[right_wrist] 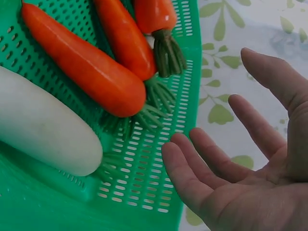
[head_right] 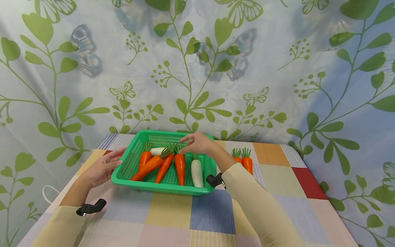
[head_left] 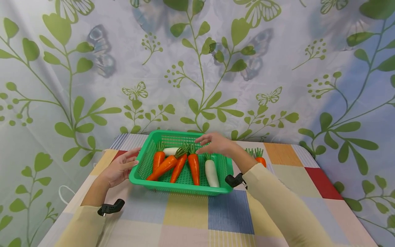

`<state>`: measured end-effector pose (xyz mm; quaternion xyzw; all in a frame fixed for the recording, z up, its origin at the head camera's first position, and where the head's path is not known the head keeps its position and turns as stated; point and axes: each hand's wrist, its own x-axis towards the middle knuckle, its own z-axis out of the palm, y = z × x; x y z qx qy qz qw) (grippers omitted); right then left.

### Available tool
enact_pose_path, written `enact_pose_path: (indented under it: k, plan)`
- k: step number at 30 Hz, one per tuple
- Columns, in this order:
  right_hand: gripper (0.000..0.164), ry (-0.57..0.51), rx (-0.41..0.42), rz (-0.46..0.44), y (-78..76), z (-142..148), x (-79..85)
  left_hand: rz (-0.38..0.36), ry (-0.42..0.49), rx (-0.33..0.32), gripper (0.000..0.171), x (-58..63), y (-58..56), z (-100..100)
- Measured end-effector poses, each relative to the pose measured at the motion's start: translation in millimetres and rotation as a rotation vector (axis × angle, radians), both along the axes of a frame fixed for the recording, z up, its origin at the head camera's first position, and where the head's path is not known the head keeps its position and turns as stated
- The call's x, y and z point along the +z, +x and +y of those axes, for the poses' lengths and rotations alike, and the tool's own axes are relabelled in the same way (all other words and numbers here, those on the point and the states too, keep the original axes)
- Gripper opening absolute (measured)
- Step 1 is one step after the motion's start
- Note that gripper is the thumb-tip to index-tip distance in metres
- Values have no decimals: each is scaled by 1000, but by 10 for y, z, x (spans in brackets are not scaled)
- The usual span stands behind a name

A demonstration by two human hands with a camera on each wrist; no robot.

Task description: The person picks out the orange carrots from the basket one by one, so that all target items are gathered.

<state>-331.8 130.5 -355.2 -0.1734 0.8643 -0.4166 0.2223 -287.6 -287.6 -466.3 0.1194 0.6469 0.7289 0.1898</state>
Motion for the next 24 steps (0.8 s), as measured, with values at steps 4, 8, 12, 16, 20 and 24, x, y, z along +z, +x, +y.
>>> enact_pose_path:
  k: [4, 8, 12, 16, 20, 24]
  plan:
    - [54, -16, 5, -53, -72, -20, -95, -9, 4, 5, 67, 0, 0, 12]
    - [59, -23, 3, -133, -136, -43, -182, -11, 17, 0, 67, 1, 5, 22]
    - [60, -2, 9, -188, -174, -77, -236, -6, 20, -3, 66, 4, 11, 20]
    - [59, 19, 16, -217, -201, -113, -278, -6, 4, 10, 67, 9, 19, 16]
    - [58, 7, -6, -249, -235, -135, -320, -9, -10, 19, 67, 10, 19, 18]
    - [57, -7, -34, -270, -260, -151, -360, -8, -4, 11, 67, 8, 11, 22]
